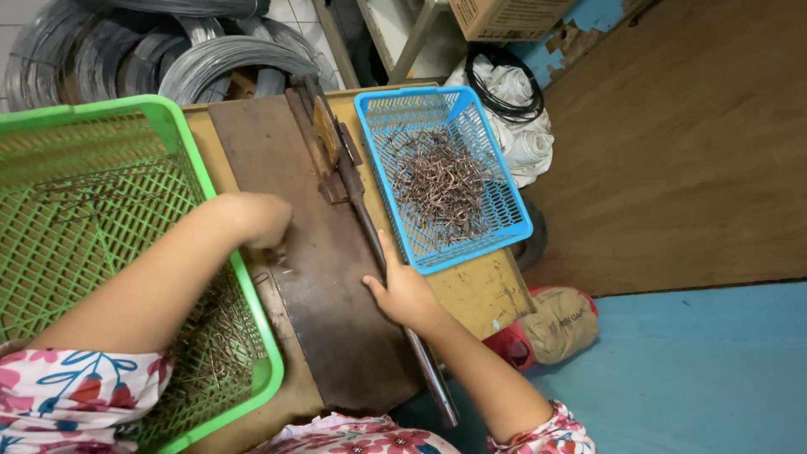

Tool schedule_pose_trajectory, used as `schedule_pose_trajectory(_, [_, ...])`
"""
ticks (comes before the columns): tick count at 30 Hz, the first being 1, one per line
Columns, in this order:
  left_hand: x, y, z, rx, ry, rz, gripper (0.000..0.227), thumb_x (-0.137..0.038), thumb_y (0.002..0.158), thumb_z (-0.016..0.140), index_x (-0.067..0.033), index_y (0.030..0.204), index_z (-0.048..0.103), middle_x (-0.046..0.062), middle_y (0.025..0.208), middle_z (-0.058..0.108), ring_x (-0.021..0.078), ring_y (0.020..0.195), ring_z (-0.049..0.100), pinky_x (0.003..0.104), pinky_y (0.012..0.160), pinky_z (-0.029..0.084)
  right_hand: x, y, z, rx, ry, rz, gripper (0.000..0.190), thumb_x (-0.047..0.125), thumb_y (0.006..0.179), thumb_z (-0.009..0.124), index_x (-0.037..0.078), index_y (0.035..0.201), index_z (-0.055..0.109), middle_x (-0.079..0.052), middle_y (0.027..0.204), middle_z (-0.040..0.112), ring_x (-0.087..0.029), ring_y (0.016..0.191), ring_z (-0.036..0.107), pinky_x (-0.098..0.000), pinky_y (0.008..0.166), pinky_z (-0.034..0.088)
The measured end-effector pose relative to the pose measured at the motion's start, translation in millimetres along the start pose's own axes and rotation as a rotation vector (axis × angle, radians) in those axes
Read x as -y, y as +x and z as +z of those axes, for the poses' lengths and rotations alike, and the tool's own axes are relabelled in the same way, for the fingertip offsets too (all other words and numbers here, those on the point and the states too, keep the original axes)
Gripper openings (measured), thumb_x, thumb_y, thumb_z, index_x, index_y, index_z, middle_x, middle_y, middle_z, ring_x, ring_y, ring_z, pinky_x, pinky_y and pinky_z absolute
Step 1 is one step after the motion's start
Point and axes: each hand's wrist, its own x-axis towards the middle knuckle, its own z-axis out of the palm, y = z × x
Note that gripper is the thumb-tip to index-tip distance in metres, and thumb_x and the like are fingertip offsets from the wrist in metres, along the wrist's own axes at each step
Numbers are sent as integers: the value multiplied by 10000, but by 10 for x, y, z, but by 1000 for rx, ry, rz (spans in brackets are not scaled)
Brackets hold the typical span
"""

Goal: Manually bending small metal wires into U-shapes using a lever-operated jig and sorting them into baskets.

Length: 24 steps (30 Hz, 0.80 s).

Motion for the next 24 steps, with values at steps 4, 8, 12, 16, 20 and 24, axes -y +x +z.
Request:
schedule_pose_trajectory(4, [-549, -710, -968, -166, -745, 150, 267, -176, 1029, 688, 1, 1199, 794, 276, 1208, 823, 469, 1220, 734, 621, 1123, 517, -117, 113, 124, -24, -9, 6, 853, 355, 1069, 609, 197, 1752, 124, -384, 1281, 704, -510, 1260, 685, -592, 1088, 570])
schedule_pose_trajectory(8, [-280, -256, -600, -588, -884, 19, 493, -357, 1048, 712, -91, 1462, 670, 229, 1400, 714, 413, 1254, 706, 552, 1053, 562, -177, 157, 161, -40, -25, 11, 873, 385, 1057, 622, 226, 1756, 124, -373, 1261, 719, -503, 1241, 700, -591, 1067, 577])
schedule_pose_trajectory(12, [-139, -379, -201, -713, -818, -71, 537, -322, 989, 782, -70, 1452, 680, 277, 1440, 626, 483, 1255, 680, 584, 1042, 573, -126, 110, 127, -43, -2, 21, 870, 384, 1051, 622, 237, 1756, 135, -361, 1257, 727, -495, 1235, 707, -588, 1056, 582])
schedule_pose_trajectory(16, [180, -601, 183, -1003, -824, -147, 463, -179, 1016, 777, -27, 1437, 659, 268, 1345, 562, 497, 1206, 653, 584, 1049, 530, -282, 252, 259, -34, -19, 4, 856, 383, 1066, 610, 238, 1759, 129, -358, 1241, 734, -494, 1235, 709, -589, 1053, 585])
schedule_pose_trajectory(20, [676, -707, 697, -1122, -897, -342, 573, 100, 888, 672, 32, 1404, 431, 292, 1371, 376, 570, 1256, 523, 625, 1126, 433, -388, 354, 389, -94, 33, 36, 848, 399, 1040, 649, 295, 1752, 200, -344, 1290, 728, -485, 1253, 703, -573, 1043, 599])
schedule_pose_trajectory(24, [1081, -569, 1363, -666, -840, -628, 762, -159, 905, 853, 14, 1518, 434, 314, 1484, 414, 613, 1375, 510, 720, 1148, 410, -430, 392, 473, -155, 38, 34, 811, 368, 1043, 660, 278, 1742, 256, -363, 1305, 716, -498, 1261, 696, -588, 1032, 607])
